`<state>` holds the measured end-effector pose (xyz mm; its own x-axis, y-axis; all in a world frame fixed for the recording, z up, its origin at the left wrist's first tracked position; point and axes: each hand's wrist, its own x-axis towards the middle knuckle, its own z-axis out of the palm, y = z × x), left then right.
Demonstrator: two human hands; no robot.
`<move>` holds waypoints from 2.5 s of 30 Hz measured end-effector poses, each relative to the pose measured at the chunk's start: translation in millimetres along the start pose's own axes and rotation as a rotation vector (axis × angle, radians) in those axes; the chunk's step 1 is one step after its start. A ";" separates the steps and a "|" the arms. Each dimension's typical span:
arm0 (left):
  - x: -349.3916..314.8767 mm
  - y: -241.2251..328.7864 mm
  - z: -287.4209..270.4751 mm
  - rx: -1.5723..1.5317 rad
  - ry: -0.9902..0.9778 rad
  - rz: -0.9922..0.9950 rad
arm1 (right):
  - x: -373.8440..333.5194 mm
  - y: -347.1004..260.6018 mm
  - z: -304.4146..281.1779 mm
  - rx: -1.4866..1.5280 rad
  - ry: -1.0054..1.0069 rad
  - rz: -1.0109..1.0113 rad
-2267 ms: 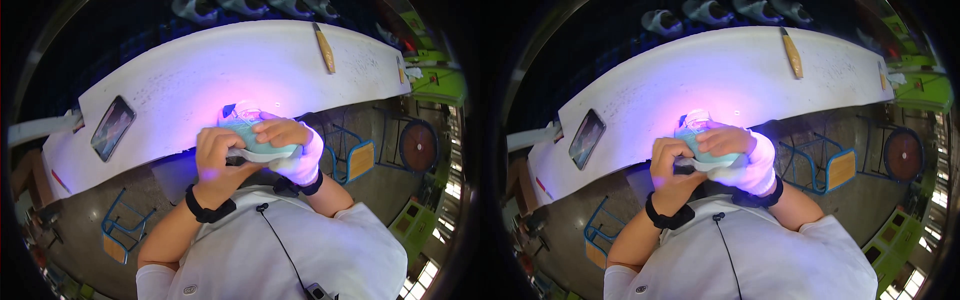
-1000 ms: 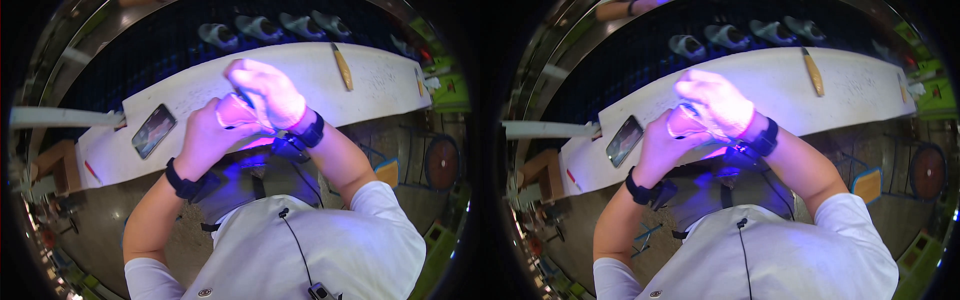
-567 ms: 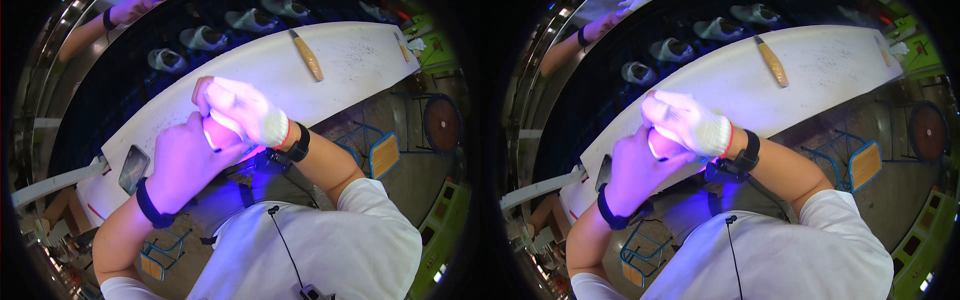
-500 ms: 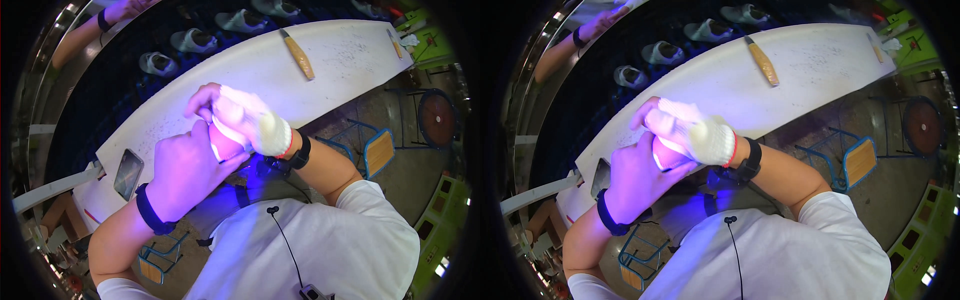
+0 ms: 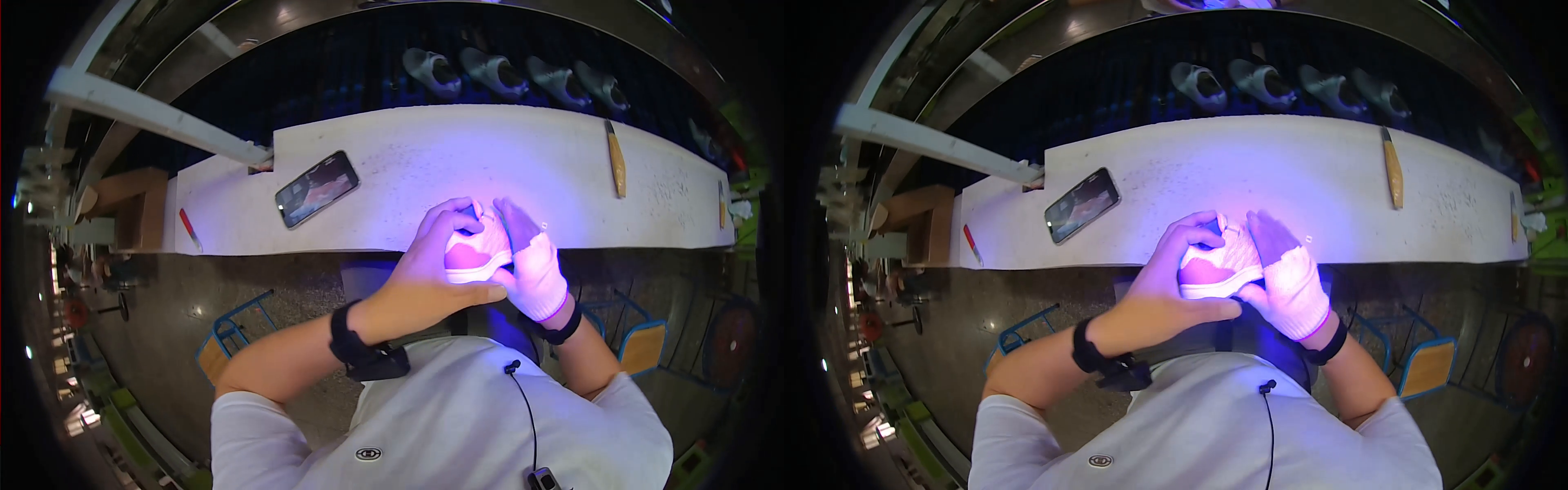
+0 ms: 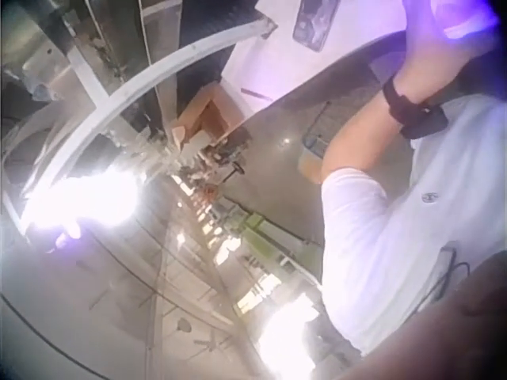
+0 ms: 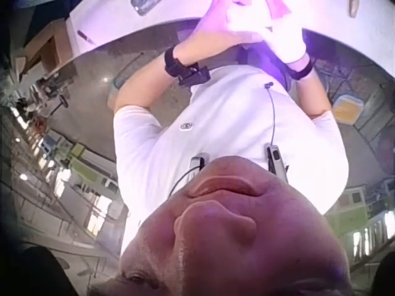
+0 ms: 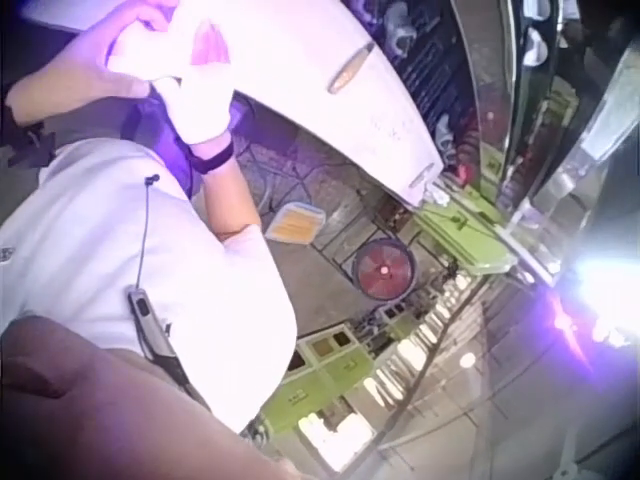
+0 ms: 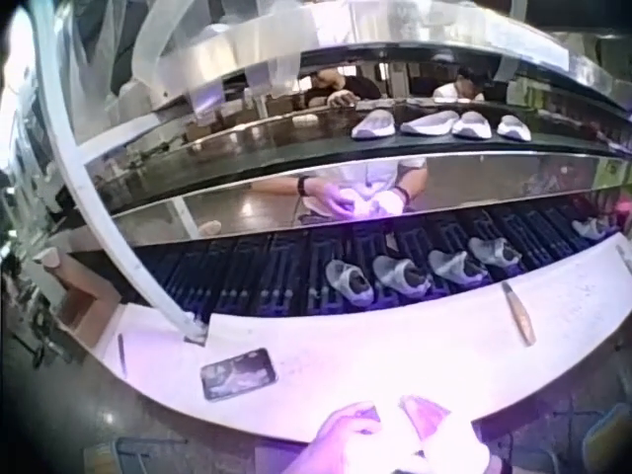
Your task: Inspecting shoe components using a UV light on an assembly line.
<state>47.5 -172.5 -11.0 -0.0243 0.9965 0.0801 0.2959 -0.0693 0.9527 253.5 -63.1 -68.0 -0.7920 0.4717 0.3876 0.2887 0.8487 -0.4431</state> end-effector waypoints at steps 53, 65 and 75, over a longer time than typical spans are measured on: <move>31.3 -63.6 -34.3 0.583 0.336 -0.201 | 374.6 62.3 -166.9 -0.585 0.124 0.161; 75.6 -66.0 -4.1 0.699 0.098 0.059 | 66.3 -29.1 -176.1 0.161 0.246 0.116; 38.9 -44.0 44.6 0.118 0.276 0.419 | -31.2 31.4 -47.1 1.019 0.529 0.501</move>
<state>76.2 -128.6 -62.8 -0.1272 0.8334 0.5378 0.4398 -0.4386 0.7837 312.6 -39.9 -55.9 -0.3347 0.9272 0.1684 -0.2388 0.0894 -0.9669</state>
